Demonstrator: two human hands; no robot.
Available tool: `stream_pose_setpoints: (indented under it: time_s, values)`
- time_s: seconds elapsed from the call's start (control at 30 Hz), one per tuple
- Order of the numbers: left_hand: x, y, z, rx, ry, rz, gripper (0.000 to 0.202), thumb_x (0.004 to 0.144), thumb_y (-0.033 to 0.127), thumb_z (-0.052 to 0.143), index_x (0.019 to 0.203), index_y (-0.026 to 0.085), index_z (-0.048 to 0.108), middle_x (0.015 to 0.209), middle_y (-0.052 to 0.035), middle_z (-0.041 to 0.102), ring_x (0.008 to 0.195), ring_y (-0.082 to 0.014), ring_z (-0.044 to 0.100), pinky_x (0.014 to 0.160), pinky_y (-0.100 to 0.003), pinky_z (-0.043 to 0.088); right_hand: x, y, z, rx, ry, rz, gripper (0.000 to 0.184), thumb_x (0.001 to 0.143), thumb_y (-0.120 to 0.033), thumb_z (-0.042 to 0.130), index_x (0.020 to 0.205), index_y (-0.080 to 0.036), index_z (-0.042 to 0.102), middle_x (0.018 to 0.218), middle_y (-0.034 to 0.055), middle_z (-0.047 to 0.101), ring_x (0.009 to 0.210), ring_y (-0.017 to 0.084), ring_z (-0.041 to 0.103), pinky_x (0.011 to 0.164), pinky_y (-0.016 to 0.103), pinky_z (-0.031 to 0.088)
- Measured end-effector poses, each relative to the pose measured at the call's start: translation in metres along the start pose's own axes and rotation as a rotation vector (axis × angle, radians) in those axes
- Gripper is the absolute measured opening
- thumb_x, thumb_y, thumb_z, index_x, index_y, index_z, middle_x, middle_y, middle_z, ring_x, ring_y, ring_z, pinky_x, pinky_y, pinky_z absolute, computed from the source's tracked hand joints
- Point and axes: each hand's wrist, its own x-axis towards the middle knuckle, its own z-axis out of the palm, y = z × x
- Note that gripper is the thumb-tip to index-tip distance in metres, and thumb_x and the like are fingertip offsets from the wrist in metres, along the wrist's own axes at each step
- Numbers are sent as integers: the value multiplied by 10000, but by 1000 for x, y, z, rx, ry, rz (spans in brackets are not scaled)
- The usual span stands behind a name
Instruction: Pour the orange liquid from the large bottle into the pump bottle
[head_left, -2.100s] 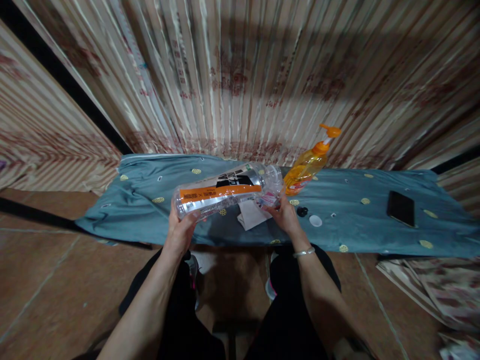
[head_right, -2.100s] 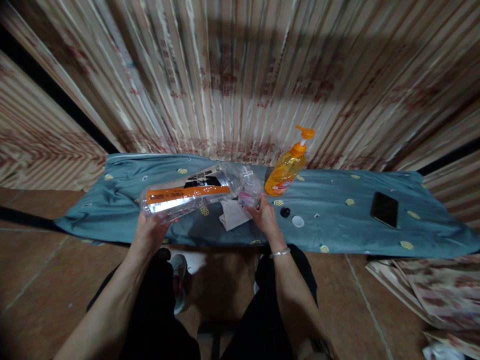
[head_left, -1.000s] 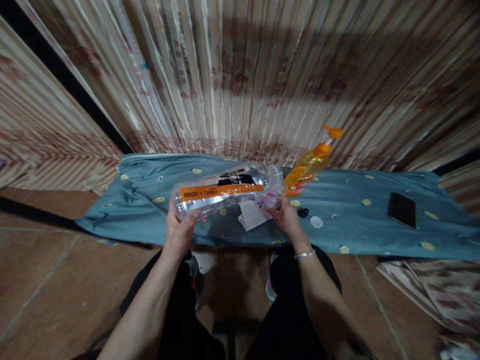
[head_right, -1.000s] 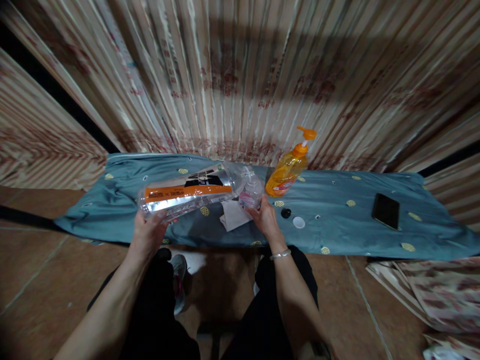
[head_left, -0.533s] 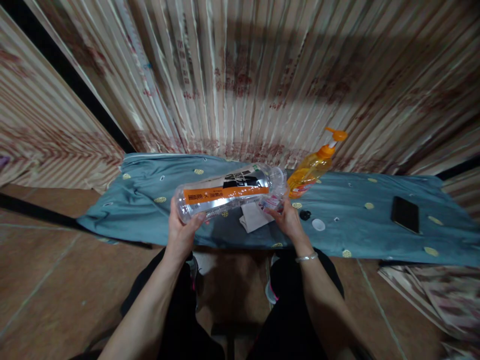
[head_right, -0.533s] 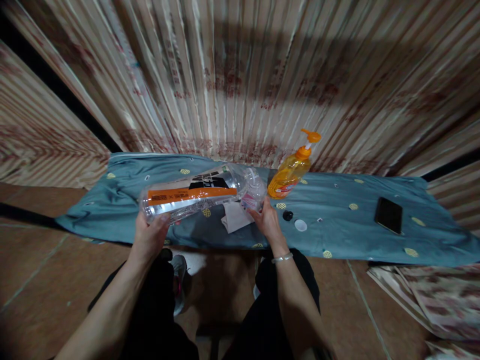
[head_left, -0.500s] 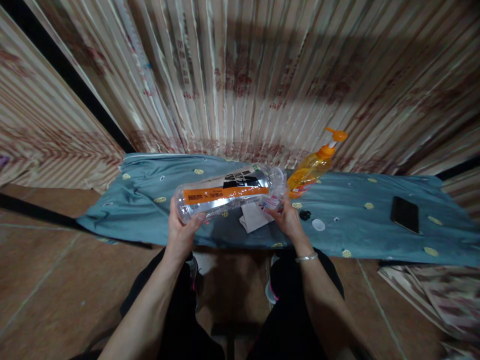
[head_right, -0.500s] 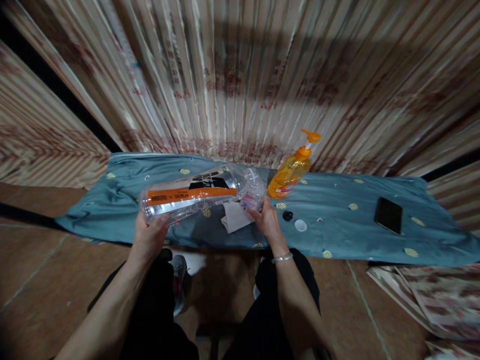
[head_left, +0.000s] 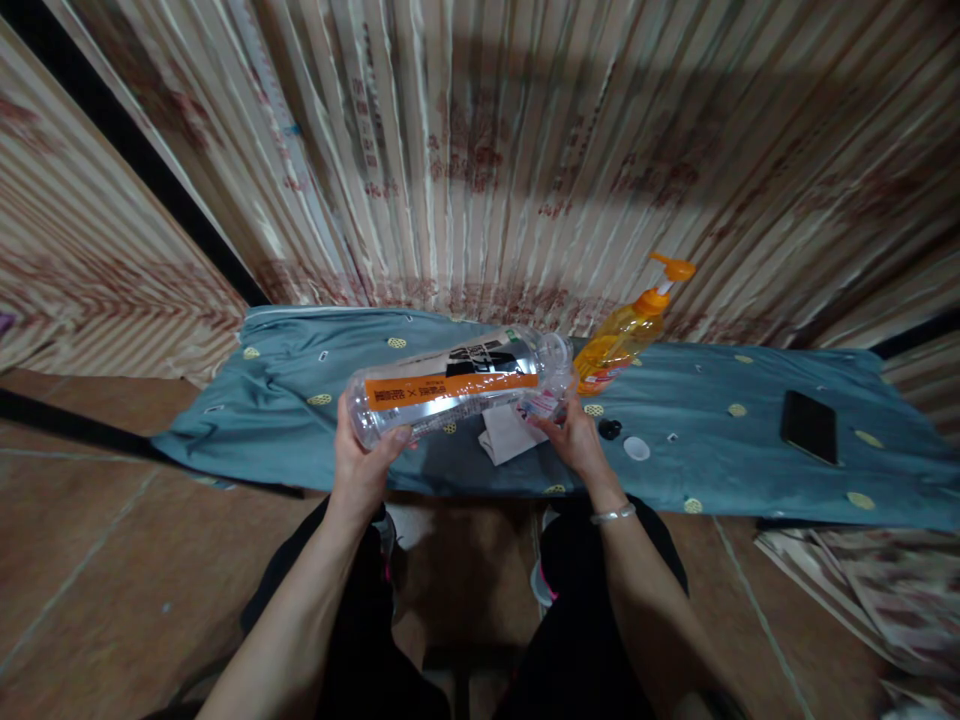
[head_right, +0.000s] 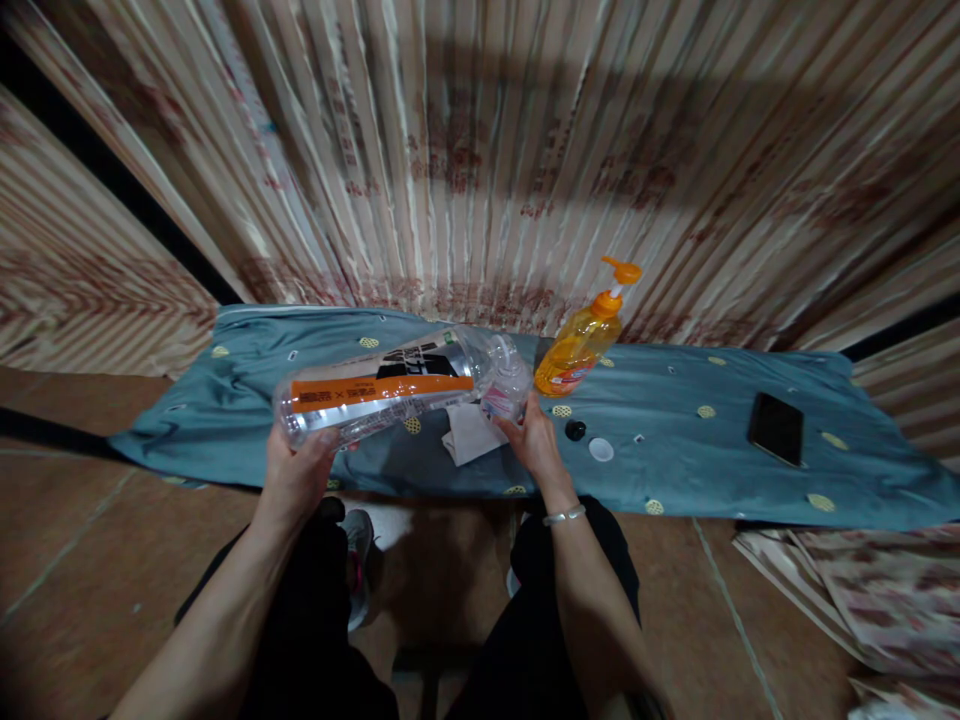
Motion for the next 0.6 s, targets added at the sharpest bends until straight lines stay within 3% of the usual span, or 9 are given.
stream_pose_setpoints:
  time_s: [0.13,0.4,0.6]
  values:
    - [1,2,1,-9,7,-8,857,645,589,1037,1337,248,664,942,-31,753,622,-181,660,527,-292,540,0,-1,0,-19,2,17,618,872,-678,768,1256,-212,635,898,85,791,787,298,740,714,414,594]
    - [2,2,1,-26,34,-29,872,595,566,1055,1310,240,676,980,-34,744,678,-181,666,508,-265,534,0,-1,0,9,-5,1,596,871,-669,765,1226,-206,641,1021,148,827,826,307,752,735,420,591]
    - [1,0,-1,-10,19,-15,889,629,566,1040,1369,247,665,1009,-48,743,678,-194,665,521,-293,543,1,0,0,5,-15,14,569,871,-652,764,1218,-217,645,993,128,826,823,306,754,727,412,591]
